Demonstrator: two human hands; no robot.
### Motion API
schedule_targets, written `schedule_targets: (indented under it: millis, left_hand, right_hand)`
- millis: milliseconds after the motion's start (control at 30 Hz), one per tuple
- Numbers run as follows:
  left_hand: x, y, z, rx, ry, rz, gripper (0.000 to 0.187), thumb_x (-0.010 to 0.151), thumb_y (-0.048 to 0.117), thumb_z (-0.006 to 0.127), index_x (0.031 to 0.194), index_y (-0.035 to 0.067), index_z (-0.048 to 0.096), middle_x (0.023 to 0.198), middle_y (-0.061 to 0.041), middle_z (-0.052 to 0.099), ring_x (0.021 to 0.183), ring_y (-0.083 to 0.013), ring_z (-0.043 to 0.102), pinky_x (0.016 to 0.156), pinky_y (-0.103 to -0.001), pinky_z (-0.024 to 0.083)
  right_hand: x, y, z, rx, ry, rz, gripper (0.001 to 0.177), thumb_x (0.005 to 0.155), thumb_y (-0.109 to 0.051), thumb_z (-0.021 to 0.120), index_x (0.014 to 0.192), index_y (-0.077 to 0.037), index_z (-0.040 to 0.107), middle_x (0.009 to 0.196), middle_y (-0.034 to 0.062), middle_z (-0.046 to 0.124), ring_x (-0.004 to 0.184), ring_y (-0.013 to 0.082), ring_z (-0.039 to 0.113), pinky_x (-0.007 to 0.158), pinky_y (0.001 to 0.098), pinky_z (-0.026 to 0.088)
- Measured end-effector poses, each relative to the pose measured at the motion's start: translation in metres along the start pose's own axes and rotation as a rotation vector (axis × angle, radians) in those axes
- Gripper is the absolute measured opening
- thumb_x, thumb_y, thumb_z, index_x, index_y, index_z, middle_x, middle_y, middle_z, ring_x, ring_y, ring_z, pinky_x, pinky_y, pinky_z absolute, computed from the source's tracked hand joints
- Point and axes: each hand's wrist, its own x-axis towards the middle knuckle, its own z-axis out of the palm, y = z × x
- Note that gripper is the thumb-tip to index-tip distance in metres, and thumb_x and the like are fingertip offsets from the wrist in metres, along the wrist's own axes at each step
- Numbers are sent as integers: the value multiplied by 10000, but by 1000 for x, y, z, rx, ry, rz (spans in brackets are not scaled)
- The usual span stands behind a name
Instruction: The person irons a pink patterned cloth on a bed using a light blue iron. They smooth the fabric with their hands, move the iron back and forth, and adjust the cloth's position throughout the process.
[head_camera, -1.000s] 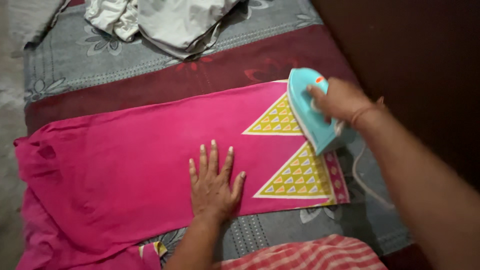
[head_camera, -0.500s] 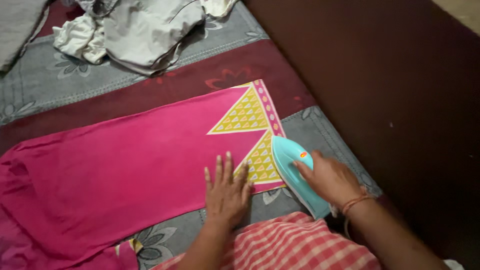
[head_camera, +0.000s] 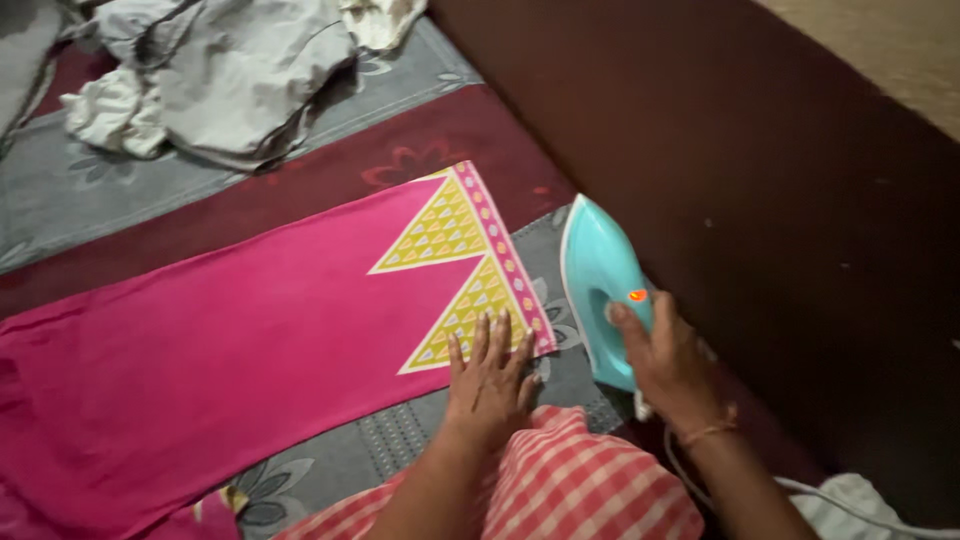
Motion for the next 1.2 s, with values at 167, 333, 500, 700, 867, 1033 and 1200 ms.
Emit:
schedule_targets:
  millis: [167, 333, 500, 700, 867, 1033, 1200]
  left_hand:
    - [15, 15, -13, 72, -175, -49, 761, 908, 457, 601, 1573, 222, 314, 1674, -165, 119, 1546, -377, 54, 1182, -669, 81]
    - [18, 19, -12, 49, -110, -49, 688, 932, 427, 590, 1547, 217, 363, 1671, -154, 180, 1554, -378, 103, 1185, -674, 124]
    - [22, 20, -7, 50, -130, -63, 664, 945, 387, 594, 1537, 204, 356, 1654, -183, 169, 1533, -393, 121, 1178, -676, 148]
    - [47, 19, 16, 140, -156, -95, 599, 963, 225, 597, 1525, 164, 396, 1655, -204, 206, 1535, -393, 200, 1144, -676, 275]
    - [46, 27, 11, 110, -202, -107, 604, 963, 223, 607, 1527, 173, 398, 1662, -175, 218, 1542, -366, 218, 1161, -631, 307]
    - [33, 37, -19, 68, -267, -123, 801, 838, 345, 775, 1511, 156, 384, 1660, -161, 199, 1546, -344, 200, 1181, -604, 304]
    - [36, 29, -8, 101, -247, -97, 865, 753, 267, 851, 1487, 163, 406, 1625, -153, 264, 1522, -330, 259, 1145, -566, 365]
  right_hand:
    - [20, 21, 23, 209, 199, -227, 498, 1045, -429, 533, 1309, -9, 490, 974, 190, 711, 889, 357, 710, 725, 469, 531]
    - [22, 38, 51, 346, 239, -428, 502, 1086, -368, 546, 1408, 8, 459, 1304, 209, 610, 1179, 331, 601, 981, 436, 475]
    - [-2, 60, 63, 476, 145, -259, 448, 1038, -309, 561, 1365, -22, 459, 1191, 141, 612, 1062, 262, 598, 874, 384, 509]
    - [-19, 105, 94, 426, 119, -324, 423, 994, -205, 642, 1317, -24, 438, 1170, 95, 657, 1058, 233, 646, 892, 386, 514]
    - [-15, 110, 96, 309, 204, -345, 444, 949, -193, 707, 1315, -31, 515, 1217, 161, 654, 1108, 326, 626, 970, 437, 472]
    - [-10, 99, 86, 337, 223, -292, 605, 902, -221, 755, 1379, 3, 457, 1262, 211, 611, 1147, 371, 592, 970, 445, 455]
    - [-23, 78, 73, 276, 246, -266, 550, 887, -238, 804, 1323, -34, 537, 1225, 173, 663, 1135, 323, 653, 978, 433, 508]
